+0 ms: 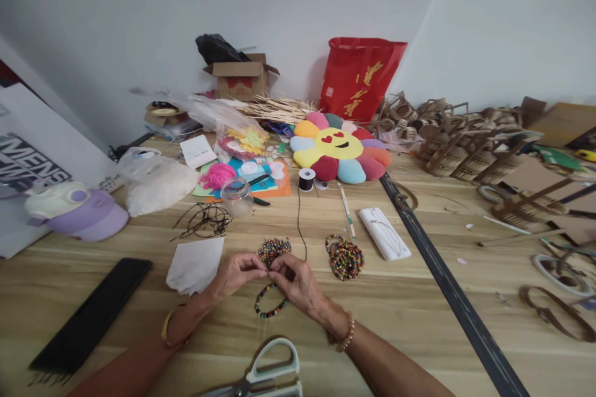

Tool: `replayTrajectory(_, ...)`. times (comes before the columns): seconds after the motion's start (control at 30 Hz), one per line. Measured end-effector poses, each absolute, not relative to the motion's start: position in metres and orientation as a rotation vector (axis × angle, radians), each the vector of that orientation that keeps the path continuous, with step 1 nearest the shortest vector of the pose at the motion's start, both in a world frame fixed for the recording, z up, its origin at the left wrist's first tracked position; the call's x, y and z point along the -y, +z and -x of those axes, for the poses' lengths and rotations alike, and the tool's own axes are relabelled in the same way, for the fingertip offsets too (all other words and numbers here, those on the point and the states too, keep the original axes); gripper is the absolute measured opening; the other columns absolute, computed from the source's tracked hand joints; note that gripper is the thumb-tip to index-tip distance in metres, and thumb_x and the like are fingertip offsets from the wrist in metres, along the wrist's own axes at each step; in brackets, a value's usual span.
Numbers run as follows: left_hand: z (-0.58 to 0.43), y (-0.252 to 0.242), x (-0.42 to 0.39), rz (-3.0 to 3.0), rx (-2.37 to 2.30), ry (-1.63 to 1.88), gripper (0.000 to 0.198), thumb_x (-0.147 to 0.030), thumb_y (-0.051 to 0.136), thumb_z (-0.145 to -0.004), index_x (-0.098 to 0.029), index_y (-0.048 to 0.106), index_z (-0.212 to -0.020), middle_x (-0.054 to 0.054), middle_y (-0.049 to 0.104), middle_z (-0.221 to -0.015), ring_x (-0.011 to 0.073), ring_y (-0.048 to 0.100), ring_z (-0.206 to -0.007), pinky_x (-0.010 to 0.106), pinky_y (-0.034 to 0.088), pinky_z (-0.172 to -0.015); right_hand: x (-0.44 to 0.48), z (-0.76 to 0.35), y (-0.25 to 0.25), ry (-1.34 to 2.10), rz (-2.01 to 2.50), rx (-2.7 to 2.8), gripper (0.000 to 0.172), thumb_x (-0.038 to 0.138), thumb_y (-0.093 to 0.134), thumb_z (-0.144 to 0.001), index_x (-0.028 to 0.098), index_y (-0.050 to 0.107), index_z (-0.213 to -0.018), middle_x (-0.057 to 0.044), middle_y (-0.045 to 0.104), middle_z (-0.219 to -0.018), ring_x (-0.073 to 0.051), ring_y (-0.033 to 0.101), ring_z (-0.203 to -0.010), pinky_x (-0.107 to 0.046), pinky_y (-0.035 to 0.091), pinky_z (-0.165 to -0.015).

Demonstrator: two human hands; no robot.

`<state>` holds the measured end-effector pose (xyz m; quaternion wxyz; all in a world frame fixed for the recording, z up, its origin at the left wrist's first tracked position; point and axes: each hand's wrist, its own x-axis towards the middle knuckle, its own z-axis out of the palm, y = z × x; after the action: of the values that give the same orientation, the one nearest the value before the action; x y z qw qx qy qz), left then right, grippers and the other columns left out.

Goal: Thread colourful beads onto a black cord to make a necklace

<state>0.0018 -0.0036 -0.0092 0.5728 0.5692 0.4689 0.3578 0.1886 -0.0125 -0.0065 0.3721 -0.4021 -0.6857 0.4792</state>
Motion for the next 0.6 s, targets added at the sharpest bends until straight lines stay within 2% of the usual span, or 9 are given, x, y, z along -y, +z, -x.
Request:
replayTrajectory(0.17,-0.0035,-0.0012,0.0063,-1.457,-1.071,0.881,0.014,-0.027,0.067,-0.07,-0.013,0.069,-0.07,0.004,0.069,-0.07,0.0162,0.059,-0.069,0.025,0.045,-0.068,0.0126,-0.1892,-0.0063,1.212,0.938,1.717,0.02,0.036,0.061,-0.083,0.017,0.062,-0.09,-0.002,0.056,-0.079,-0.011,0.047,-0.06,-0.022,0.037,-0.054)
replayTrajectory(0.33,-0.0037,-0.001,0.007,-1.508,-1.099,0.913,0.014,-0.027,0.065,-0.072,-0.014,0.068,-0.069,0.004,0.066,-0.07,0.0162,0.058,-0.069,0.025,0.044,-0.068,0.0128,-0.1878,-0.0103,1.283,0.96,1.739,0.015,0.031,0.06,-0.083,0.016,0.06,-0.082,0.001,0.052,-0.064,-0.01,0.042,-0.054,-0.021,0.033,-0.049)
replayTrajectory(0.43,-0.0025,-0.0025,0.0061,-1.487,-1.134,0.933,0.016,-0.029,0.064,-0.073,-0.013,0.067,-0.07,0.004,0.065,-0.07,0.0161,0.057,-0.069,0.025,0.044,-0.067,0.0126,-0.1874,-0.0111,1.187,0.96,1.802,0.008,0.023,0.06,-0.081,0.016,0.058,-0.083,0.002,0.051,-0.068,-0.008,0.041,-0.053,-0.02,0.032,-0.049)
replayTrajectory(0.53,-0.0024,-0.0024,0.0057,-1.496,-1.133,0.943,0.018,-0.03,0.064,-0.074,-0.013,0.067,-0.07,0.004,0.064,-0.07,0.0158,0.056,-0.069,0.024,0.043,-0.066,0.0129,-0.1871,-0.0108,1.141,0.919,1.827,0.013,0.021,0.062,-0.078,0.017,0.057,-0.09,0.0,0.054,-0.077,-0.008,0.044,-0.056,-0.02,0.034,-0.05)
replayTrajectory(0.6,-0.003,-0.0016,0.006,-1.502,-1.123,0.946,0.018,-0.03,0.064,-0.074,-0.013,0.067,-0.07,0.004,0.064,-0.069,0.0156,0.055,-0.069,0.024,0.043,-0.065,0.0134,-0.1869,-0.011,1.199,0.927,1.801,0.016,0.024,0.063,-0.079,0.017,0.057,-0.091,0.001,0.053,-0.073,-0.008,0.043,-0.055,-0.02,0.033,-0.049)
